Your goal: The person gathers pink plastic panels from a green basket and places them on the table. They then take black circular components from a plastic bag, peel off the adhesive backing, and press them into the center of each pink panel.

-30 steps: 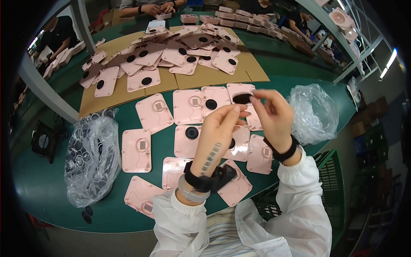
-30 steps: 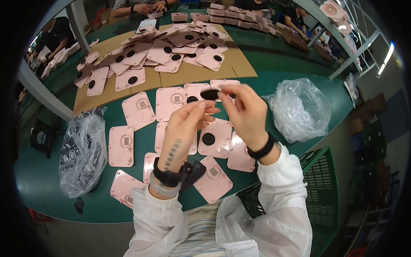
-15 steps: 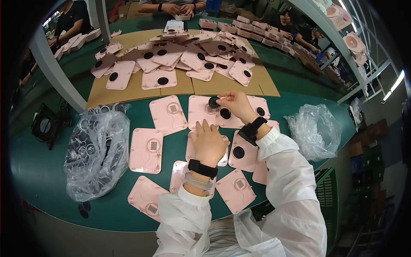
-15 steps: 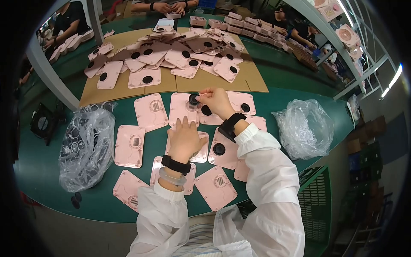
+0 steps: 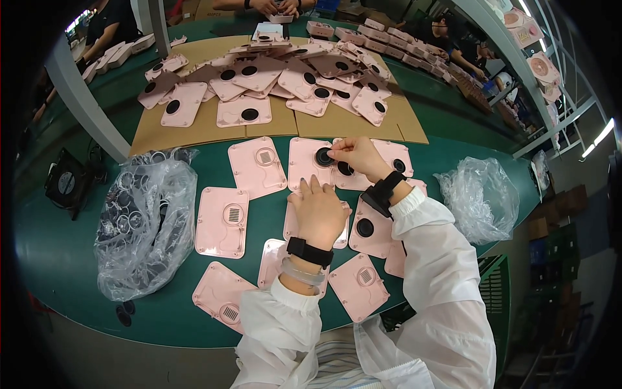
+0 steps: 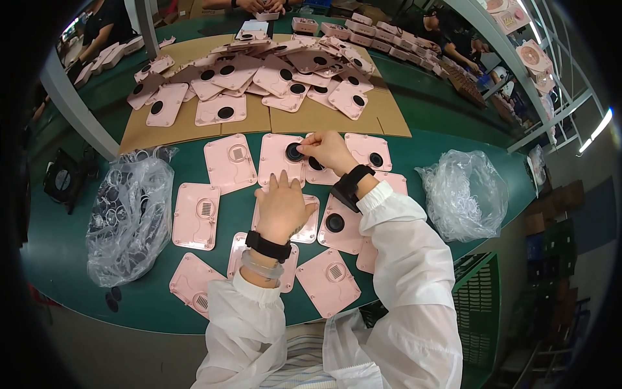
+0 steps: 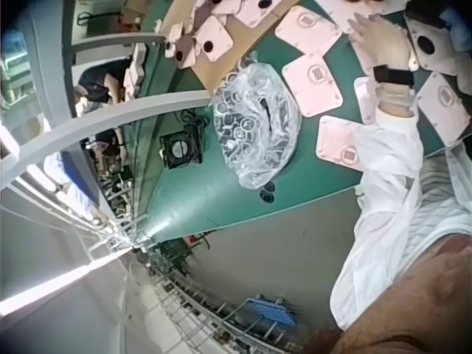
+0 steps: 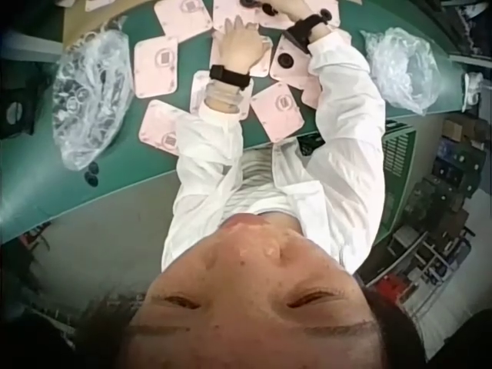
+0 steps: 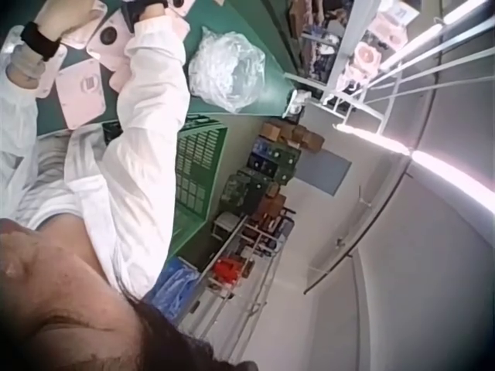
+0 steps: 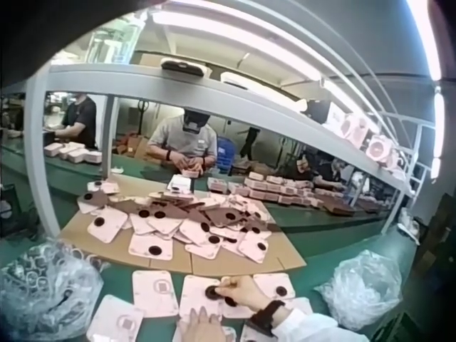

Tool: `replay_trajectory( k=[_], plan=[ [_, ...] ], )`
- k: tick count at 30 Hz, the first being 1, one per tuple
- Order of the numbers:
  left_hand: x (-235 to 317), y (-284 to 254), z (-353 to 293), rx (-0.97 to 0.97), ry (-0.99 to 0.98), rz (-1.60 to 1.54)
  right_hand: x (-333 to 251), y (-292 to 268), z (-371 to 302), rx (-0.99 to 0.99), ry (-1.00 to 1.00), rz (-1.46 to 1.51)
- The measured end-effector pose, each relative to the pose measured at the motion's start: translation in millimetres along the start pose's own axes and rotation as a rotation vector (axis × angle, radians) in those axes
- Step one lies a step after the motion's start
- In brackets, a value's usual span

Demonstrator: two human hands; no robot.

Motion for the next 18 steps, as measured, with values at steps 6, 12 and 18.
replay_trajectory(
  k=[6,12,18],
  plan=[
    [1.3,0.0,-1.4,0.070,0.045,0.068,0.3,0.9,0.8,0.012,0.000,-0.045],
    [0.8,0.7,-0.6,0.063,0.031,0.040,-0.1,1.8,3.0,0.020,-0.015,-0.077],
    [1.8,1.5,-1.0,0.087,0.040,0.060,0.6,1.3,3.2,0.027,-0.033,-0.087]
  ],
)
Point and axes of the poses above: each hand's wrist, its own z-axis towards the middle knuckle, its own y-axis out of the palm, x = y × z, the point moved 6 cm from there along z, towards the middle knuckle, and after that the axes turned 13 degrees about -z, right-handed, at the moved point
